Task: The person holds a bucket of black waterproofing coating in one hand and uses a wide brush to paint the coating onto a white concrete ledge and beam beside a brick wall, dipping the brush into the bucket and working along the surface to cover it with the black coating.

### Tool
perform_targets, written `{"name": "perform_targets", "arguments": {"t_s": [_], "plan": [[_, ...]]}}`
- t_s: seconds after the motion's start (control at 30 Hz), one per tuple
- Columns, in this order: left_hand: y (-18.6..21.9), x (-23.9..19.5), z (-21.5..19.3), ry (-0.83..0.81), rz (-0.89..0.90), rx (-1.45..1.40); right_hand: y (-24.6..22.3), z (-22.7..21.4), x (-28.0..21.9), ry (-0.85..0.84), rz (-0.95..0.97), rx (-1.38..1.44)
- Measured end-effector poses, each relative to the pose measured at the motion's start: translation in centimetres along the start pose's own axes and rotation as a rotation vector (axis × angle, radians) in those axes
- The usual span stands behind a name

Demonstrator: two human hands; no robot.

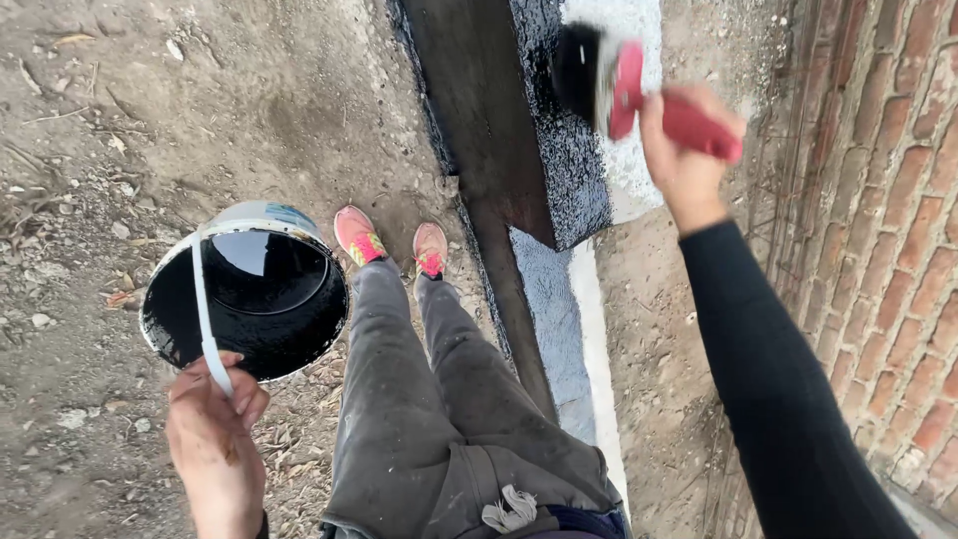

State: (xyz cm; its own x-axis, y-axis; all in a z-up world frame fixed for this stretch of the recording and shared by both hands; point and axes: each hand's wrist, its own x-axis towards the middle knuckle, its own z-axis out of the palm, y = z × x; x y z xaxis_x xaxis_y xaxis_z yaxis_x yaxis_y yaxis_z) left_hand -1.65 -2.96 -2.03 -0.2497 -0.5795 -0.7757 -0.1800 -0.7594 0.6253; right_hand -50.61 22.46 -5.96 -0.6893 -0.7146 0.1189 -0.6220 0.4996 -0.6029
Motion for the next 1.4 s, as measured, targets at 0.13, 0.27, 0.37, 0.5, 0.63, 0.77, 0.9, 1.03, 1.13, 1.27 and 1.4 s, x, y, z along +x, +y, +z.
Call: {"name": "perform_targets", "arguments": {"t_s": [0.13, 0.27, 0.37, 0.5, 0.63, 0.77, 0.9, 1.03, 1.13, 1.27, 1.4], "plan": [[1.2, 0.7, 1.3, 0.013, -0.051, -0.007, -2.7, -4.4, -9.0, -0.103, 0.297, 0.028], [1.9, 1.6, 2.2, 0.011, -0.092, -0.034, -1.7, -8.5, -15.3, -0.223, 0.354, -0.165], [1.9, 2.1, 2.8, -0.004, -0.101, 0.004, -0.5, -9.1, -14.1, -0.276, 0.500, -0.144], [1.5, 2.0, 3.5, -0.081, -0.056, 0.076, 0.4, -4.7, -4.4, -0.248, 0.331, -0.131], [3.6, 1.5, 6.1, -0.114, -0.016, 0.152, 5.7, -0.3, 5.3, -0.201, 0.009, -0.121], [3.5, 1.6, 7.2, -0.084, -0.050, 0.137, 3.8, 3.7, 12.3, -0.052, 0.165, 0.105], [2.4, 1.4, 7.9, -0.031, -0.060, -0.002, 6.3, 2.8, 6.6, 0.091, 0.236, 0.065], [2.0, 1.2, 9.4, -0.009, -0.079, -0.026, -0.4, -2.7, -3.7, -0.139, 0.264, -0.041], [1.8, 1.1, 10.6, -0.009, -0.097, -0.064, -1.5, -7.2, -10.3, -0.372, 0.408, -0.038], [1.2, 0.9, 11.5, -0.026, -0.089, -0.103, 0.5, -7.4, -10.6, -0.424, 0.541, -0.156], [0.4, 0.5, 11.8, -0.017, -0.112, -0.112, 6.1, -2.8, -2.3, -0.299, 0.346, -0.067]]}}
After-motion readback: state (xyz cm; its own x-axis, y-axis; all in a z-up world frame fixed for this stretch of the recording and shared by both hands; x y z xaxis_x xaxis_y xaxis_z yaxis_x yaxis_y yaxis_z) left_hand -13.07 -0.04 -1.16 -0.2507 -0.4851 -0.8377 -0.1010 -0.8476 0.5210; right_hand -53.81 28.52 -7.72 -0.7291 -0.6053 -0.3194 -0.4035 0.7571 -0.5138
